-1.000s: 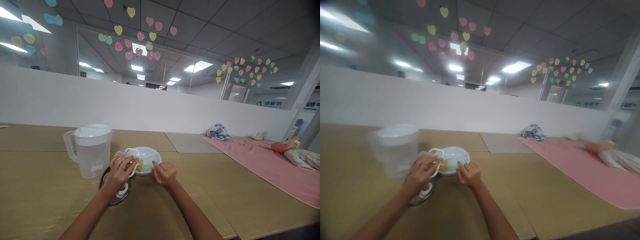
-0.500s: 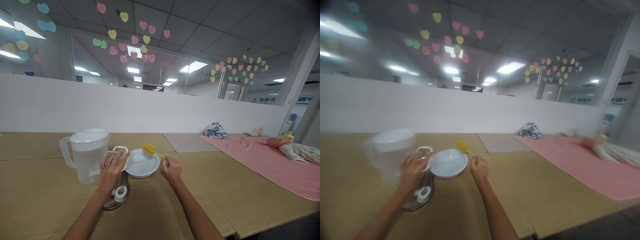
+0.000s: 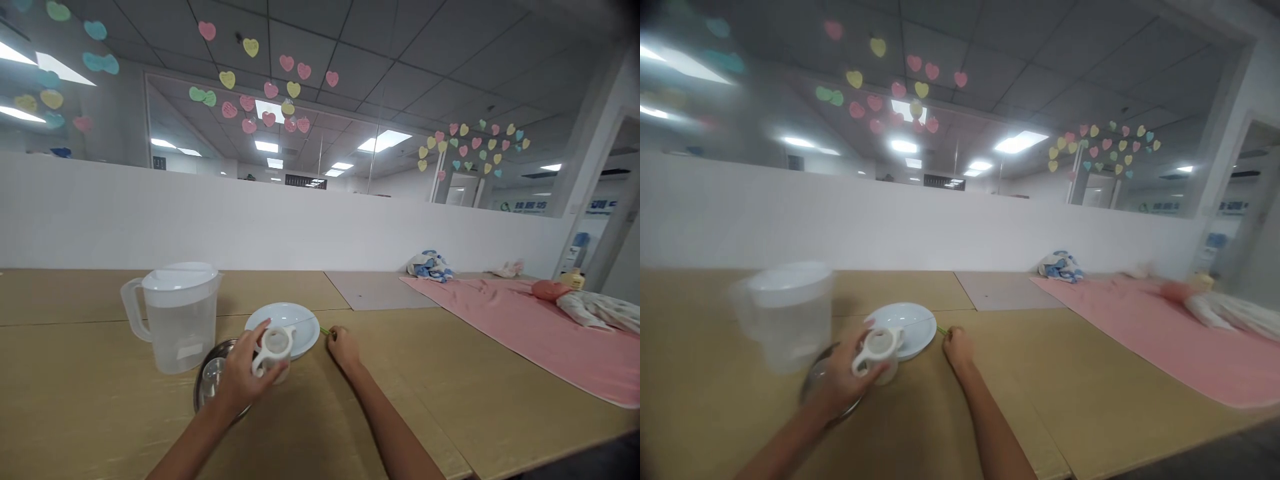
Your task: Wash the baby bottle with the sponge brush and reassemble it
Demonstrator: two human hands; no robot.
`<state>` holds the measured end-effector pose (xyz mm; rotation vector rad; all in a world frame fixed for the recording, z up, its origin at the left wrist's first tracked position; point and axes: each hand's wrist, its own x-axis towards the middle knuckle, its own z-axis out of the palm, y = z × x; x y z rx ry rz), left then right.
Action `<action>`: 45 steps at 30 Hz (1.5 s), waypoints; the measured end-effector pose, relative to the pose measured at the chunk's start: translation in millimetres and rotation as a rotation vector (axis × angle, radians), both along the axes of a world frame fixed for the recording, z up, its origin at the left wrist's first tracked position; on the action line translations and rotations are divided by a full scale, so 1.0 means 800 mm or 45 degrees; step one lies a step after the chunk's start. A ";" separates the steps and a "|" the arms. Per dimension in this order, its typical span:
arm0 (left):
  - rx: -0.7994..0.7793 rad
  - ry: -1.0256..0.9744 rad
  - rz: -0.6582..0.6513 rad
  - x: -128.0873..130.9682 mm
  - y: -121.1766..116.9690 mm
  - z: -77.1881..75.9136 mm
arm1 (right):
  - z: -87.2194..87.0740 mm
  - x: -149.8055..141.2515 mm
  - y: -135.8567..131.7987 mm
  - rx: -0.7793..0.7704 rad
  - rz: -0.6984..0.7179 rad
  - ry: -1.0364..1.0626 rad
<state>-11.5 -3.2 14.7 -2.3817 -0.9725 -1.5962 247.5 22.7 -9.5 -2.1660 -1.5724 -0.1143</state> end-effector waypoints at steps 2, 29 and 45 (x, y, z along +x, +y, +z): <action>-0.057 0.113 -0.124 0.007 -0.006 -0.006 | 0.000 -0.002 -0.001 -0.016 0.053 -0.040; -0.662 0.509 0.495 -0.042 0.040 0.010 | 0.022 -0.004 0.006 0.182 0.133 0.370; -0.741 0.593 0.549 -0.042 0.036 0.014 | 0.032 -0.024 0.085 0.001 0.432 0.259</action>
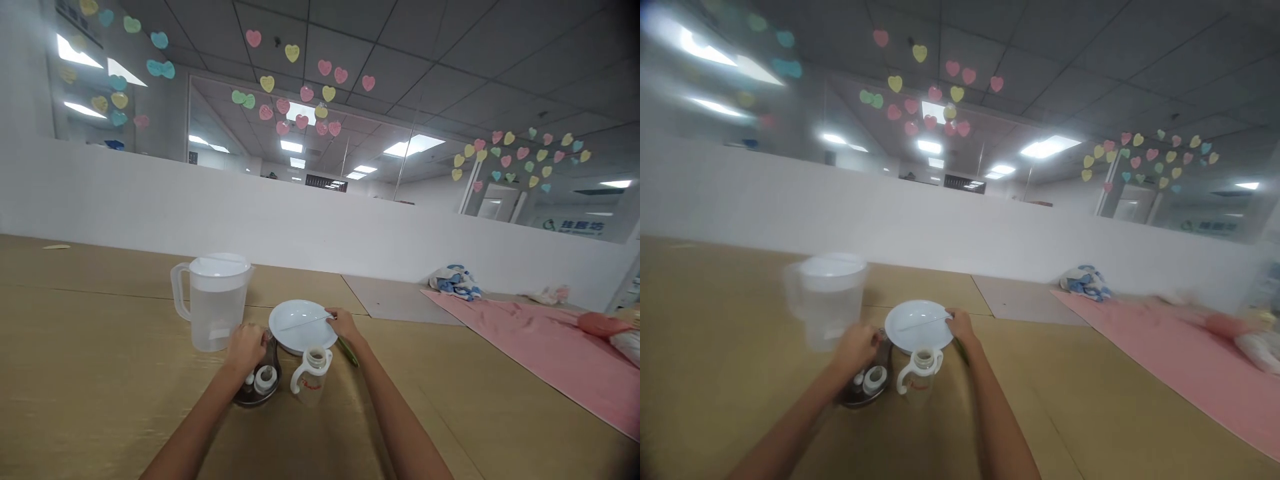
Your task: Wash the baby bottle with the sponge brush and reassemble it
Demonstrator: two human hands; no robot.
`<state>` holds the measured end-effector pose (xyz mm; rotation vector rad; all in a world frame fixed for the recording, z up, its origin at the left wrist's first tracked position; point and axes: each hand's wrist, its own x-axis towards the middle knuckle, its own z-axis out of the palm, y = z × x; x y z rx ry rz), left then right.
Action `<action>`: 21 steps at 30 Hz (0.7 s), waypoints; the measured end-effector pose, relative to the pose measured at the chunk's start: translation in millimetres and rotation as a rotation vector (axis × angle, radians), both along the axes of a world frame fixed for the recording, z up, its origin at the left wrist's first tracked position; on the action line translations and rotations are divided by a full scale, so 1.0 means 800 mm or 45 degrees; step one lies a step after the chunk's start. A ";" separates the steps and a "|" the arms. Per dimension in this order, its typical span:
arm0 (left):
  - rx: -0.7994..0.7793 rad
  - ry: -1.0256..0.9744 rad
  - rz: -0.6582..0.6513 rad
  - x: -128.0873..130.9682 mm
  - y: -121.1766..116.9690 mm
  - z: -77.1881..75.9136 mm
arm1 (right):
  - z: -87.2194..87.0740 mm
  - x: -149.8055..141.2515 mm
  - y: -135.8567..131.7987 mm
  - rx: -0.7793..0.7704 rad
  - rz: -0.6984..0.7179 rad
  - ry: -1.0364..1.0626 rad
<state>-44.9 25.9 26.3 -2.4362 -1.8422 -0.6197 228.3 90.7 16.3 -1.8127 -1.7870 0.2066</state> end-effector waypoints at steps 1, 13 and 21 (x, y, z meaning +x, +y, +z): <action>-0.014 -0.019 0.017 -0.001 0.000 0.001 | -0.001 0.000 0.000 0.002 -0.001 -0.004; -0.051 -0.090 0.145 -0.012 -0.006 0.020 | 0.014 0.002 -0.023 -0.063 -0.002 0.002; 0.092 -0.474 0.217 -0.021 -0.011 0.038 | 0.056 0.001 -0.035 -0.340 -0.064 -0.007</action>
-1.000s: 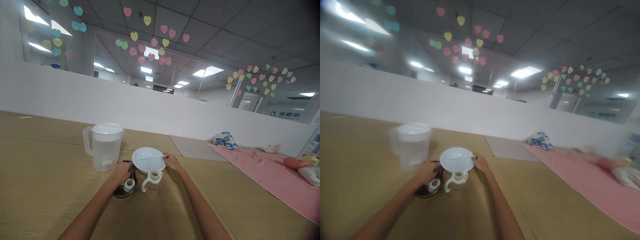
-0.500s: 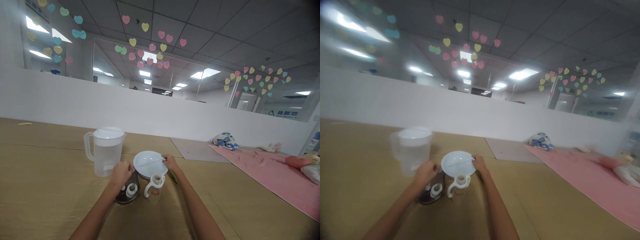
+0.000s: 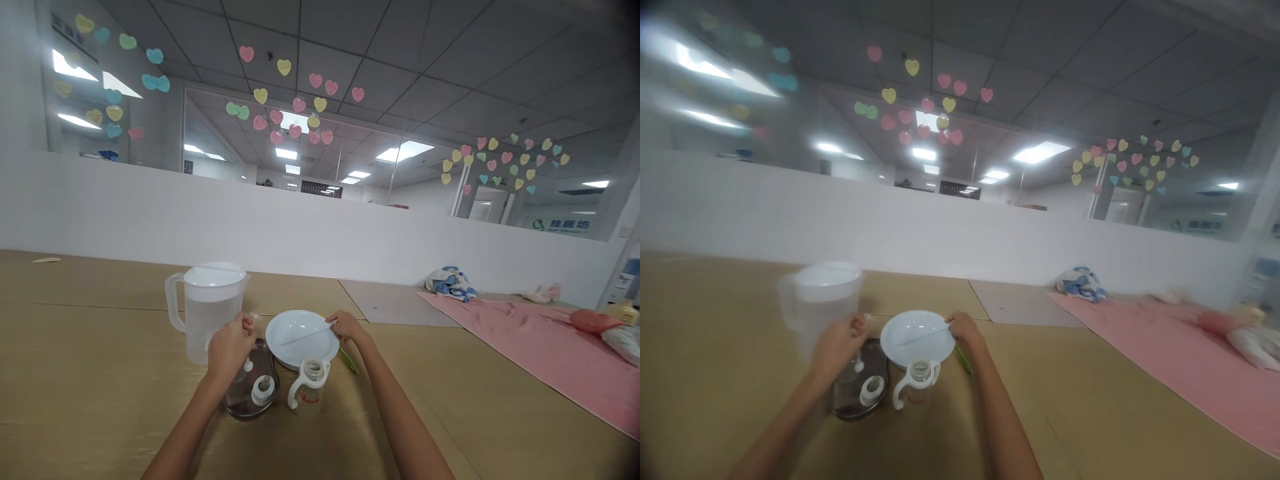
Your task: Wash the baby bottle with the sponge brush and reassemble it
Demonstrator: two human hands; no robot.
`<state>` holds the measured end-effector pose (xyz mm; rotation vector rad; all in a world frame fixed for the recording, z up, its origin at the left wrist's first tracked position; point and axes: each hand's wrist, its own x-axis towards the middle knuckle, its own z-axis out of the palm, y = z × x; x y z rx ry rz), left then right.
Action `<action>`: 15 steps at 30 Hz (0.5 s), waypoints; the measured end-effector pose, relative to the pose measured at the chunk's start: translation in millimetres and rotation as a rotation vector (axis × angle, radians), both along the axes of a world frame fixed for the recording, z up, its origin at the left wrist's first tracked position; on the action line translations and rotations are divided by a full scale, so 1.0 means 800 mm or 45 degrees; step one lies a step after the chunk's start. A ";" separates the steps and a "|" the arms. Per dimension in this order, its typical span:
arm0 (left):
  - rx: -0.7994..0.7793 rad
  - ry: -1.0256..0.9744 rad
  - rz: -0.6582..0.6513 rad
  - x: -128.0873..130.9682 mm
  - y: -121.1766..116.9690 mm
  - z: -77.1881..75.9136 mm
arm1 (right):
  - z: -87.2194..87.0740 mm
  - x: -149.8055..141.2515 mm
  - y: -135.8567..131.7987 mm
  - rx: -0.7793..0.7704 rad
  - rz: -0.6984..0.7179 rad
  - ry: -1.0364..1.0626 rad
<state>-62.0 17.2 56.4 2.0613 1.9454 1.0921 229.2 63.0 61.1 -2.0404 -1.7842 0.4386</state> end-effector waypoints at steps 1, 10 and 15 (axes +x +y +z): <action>0.040 -0.072 -0.021 0.002 -0.001 0.002 | 0.007 -0.002 0.000 -0.027 -0.009 -0.019; 0.167 -0.610 -0.506 0.037 0.009 -0.009 | 0.057 -0.036 -0.002 -0.050 0.082 -0.026; 0.031 -0.322 -0.451 0.066 0.007 -0.020 | 0.066 -0.062 -0.010 0.107 0.354 0.201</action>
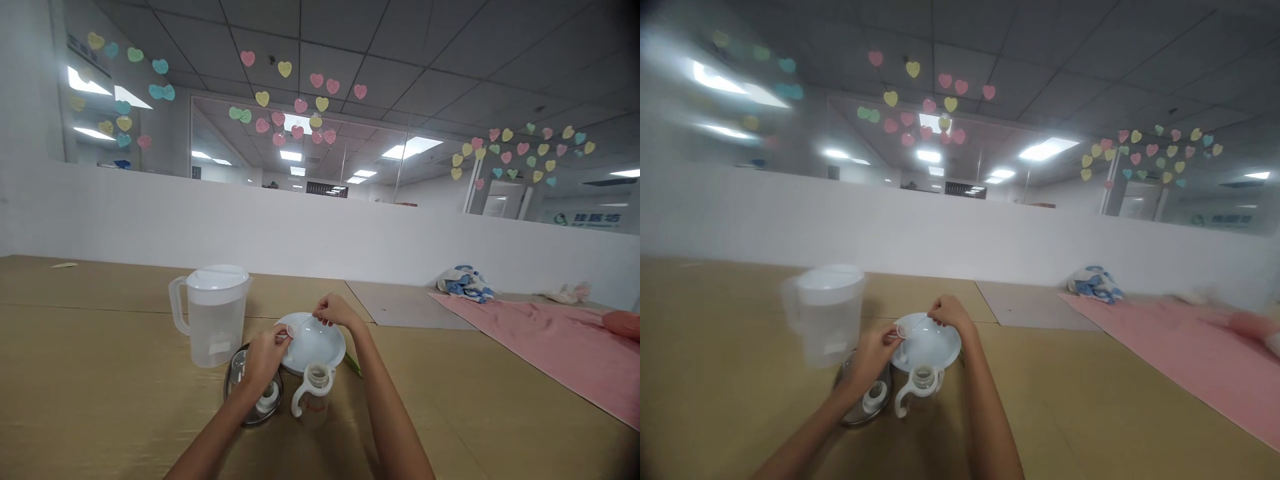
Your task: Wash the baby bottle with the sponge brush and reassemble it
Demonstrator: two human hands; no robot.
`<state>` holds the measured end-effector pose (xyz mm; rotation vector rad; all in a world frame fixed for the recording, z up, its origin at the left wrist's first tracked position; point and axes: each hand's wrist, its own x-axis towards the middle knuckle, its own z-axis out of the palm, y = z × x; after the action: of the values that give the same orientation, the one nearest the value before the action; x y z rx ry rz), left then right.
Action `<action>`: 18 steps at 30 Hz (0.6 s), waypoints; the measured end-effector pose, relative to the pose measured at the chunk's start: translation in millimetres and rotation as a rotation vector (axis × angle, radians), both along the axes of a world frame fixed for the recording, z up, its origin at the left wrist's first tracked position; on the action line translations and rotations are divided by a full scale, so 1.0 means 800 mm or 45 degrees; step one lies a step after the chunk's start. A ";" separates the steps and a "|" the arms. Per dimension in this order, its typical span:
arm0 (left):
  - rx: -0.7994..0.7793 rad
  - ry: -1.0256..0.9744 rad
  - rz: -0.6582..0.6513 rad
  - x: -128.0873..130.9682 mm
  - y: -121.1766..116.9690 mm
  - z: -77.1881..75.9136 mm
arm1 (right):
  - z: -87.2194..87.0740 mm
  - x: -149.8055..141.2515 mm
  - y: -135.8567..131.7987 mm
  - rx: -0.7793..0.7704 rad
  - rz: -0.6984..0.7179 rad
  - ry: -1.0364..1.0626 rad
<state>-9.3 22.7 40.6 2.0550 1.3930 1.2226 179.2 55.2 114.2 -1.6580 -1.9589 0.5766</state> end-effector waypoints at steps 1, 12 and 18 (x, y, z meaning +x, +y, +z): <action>-0.001 0.074 0.030 0.005 -0.001 -0.003 | 0.000 -0.006 0.000 0.028 0.061 0.044; 0.141 0.392 0.102 0.012 -0.008 -0.037 | 0.052 -0.040 -0.058 0.817 -0.167 -0.179; 0.042 0.027 -0.149 0.013 -0.006 -0.038 | 0.081 -0.047 -0.124 0.724 0.154 -0.114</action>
<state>0.9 17.9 9.9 2.1451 1.2507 1.1862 141.7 -44.3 179.0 -1.2307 -2.0451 -0.0273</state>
